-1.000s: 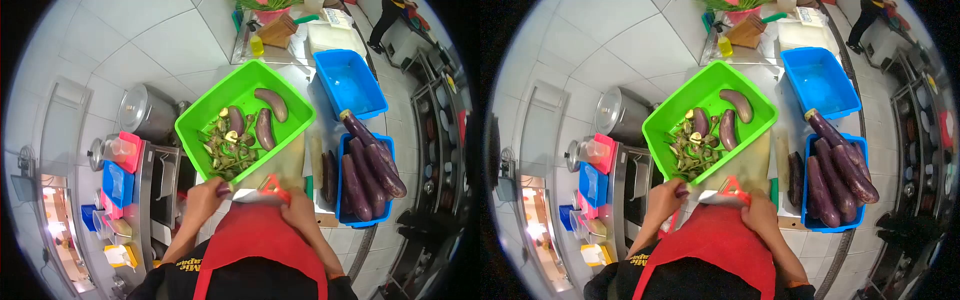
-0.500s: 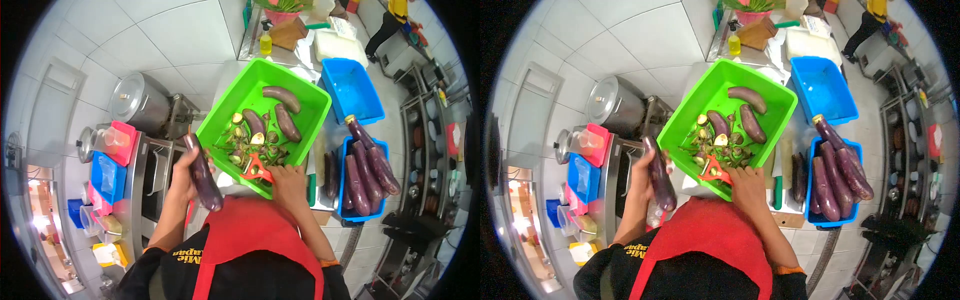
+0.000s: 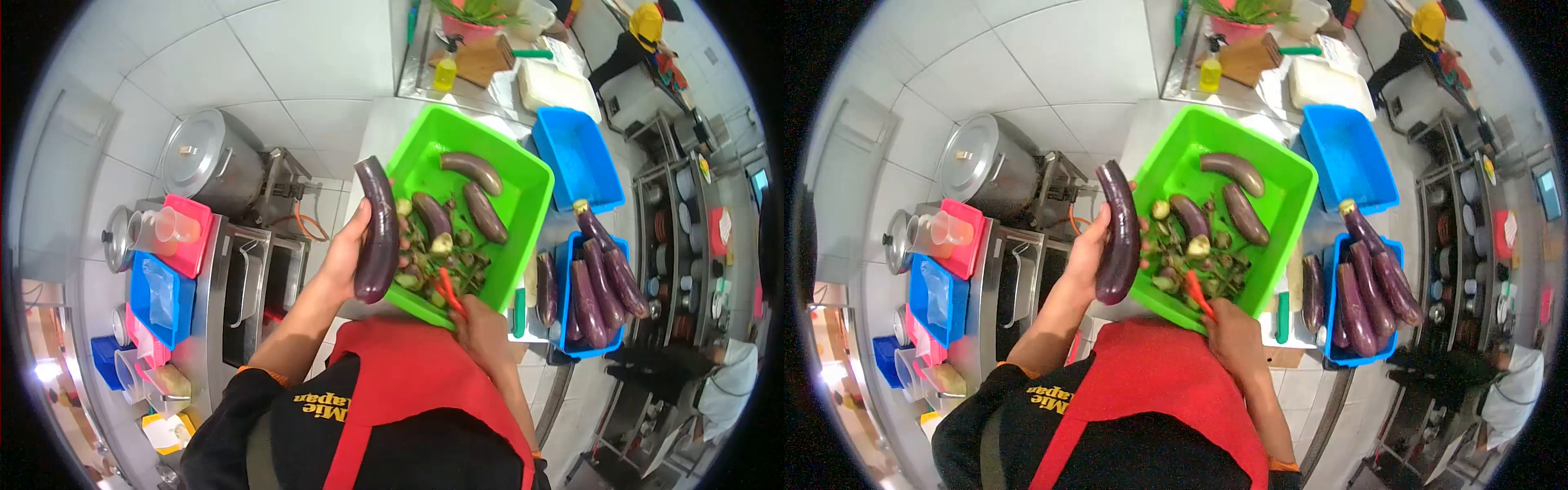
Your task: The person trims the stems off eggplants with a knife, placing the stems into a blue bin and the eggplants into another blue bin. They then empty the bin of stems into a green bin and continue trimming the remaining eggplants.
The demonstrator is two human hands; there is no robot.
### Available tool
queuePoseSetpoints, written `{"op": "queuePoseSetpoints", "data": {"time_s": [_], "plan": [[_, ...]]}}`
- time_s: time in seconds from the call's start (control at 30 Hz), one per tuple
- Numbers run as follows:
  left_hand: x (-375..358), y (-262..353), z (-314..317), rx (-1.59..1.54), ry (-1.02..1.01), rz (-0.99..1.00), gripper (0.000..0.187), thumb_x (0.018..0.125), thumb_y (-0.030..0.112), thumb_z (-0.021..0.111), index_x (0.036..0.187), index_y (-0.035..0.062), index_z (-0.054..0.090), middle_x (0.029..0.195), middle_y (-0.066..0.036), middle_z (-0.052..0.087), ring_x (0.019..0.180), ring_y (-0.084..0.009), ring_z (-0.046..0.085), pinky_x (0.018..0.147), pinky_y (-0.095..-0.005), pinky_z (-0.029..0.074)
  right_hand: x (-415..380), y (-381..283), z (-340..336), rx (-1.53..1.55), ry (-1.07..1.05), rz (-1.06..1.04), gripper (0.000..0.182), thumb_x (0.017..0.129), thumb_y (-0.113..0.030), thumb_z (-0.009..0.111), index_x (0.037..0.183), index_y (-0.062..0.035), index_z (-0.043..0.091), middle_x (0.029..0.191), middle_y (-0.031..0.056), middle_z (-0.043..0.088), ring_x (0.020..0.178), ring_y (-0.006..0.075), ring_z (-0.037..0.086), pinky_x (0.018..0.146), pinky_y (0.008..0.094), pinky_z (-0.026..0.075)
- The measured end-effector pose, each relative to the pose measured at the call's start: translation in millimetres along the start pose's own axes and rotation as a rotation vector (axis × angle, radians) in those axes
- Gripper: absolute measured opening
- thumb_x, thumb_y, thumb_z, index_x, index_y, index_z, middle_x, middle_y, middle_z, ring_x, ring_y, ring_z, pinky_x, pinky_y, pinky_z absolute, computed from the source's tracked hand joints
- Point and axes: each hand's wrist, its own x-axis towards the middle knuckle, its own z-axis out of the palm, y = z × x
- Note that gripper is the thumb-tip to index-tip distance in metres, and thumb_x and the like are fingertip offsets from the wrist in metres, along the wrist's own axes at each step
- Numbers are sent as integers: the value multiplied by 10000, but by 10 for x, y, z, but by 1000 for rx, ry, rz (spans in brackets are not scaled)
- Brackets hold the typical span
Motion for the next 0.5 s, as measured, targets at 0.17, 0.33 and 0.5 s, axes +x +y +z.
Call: {"op": "queuePoseSetpoints", "data": {"time_s": [0.17,0.33,0.5], "plan": [[206,97,56,28,-55,84,590,1056,532,359,1519,165,354,1028,-80,622,870,-193,644,740,-361,585,19,58,-148,232,176,187,406,907,-217,709,1250,-77,544,982,203,715,867,417,691,737,448,552],[290,-138,221,3,-124,108,562,1076,480,326,1530,149,331,1031,-98,638,859,-214,660,762,-367,567,266,-338,-459,332,347,-90,389,936,-149,639,1292,-7,573,990,226,672,865,415,670,725,426,536],[305,-275,500,13,-140,169,515,1076,459,364,1474,132,385,1123,-42,605,966,-141,618,852,-326,532,594,-647,-786,79,433,-274,370,961,-81,535,1322,-5,556,975,215,582,882,431,617,721,480,508]]}}
